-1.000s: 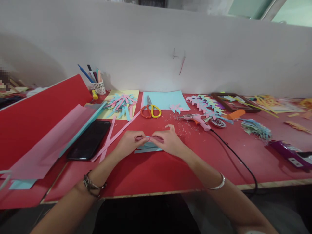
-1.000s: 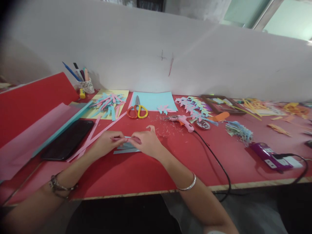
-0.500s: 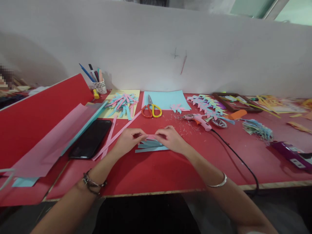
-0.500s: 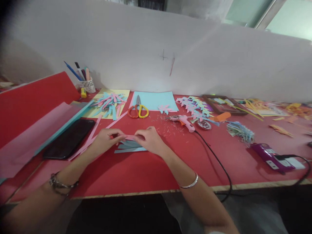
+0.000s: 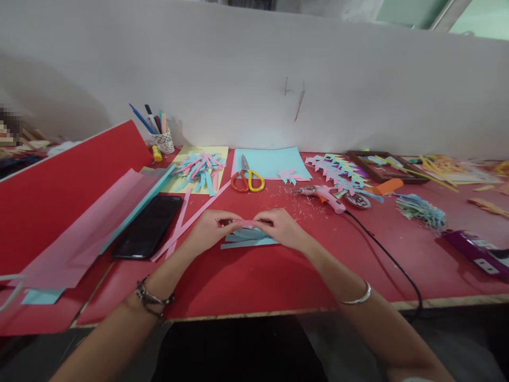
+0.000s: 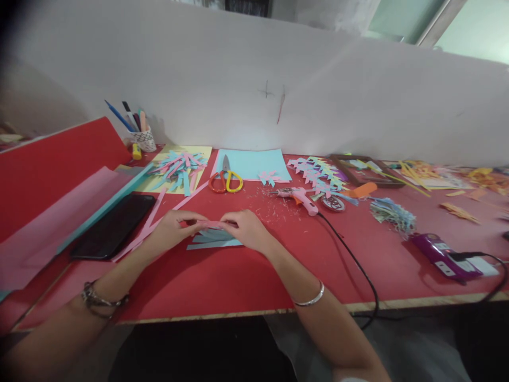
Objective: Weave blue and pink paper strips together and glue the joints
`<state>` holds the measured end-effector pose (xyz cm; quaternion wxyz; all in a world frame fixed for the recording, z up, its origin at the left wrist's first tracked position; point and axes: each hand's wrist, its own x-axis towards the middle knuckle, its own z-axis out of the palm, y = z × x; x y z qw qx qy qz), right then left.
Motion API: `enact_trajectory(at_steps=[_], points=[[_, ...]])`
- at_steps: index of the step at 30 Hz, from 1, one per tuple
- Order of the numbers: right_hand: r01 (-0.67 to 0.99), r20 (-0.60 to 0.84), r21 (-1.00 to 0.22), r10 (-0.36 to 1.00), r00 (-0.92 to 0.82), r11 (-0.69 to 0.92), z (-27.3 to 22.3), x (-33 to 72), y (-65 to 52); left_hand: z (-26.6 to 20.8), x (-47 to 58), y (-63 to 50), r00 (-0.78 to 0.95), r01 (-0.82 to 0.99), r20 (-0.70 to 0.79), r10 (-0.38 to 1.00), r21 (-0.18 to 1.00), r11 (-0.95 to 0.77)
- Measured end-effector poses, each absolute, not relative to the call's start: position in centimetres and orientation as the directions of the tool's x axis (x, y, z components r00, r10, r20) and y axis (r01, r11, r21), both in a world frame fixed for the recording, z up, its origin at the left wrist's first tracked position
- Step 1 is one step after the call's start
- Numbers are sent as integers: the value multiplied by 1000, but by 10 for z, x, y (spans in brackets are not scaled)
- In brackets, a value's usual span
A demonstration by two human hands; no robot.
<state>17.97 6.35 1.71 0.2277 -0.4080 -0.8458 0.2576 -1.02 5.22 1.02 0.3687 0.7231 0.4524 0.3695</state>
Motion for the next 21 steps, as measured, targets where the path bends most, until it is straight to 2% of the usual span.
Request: enact_trajectory(at_steps=[8, 15, 21], points=[[597, 178, -607, 822, -541, 524, 20, 180, 62, 8, -12, 54, 305, 374, 122, 944, 897, -237], [642, 222, -414, 755, -617, 646, 17, 173, 60, 9, -8, 53, 285, 327, 180, 941, 905, -272], [638, 166, -480, 777, -607, 602, 14, 173, 60, 7, -8, 54, 247, 284, 219, 944, 915, -287]])
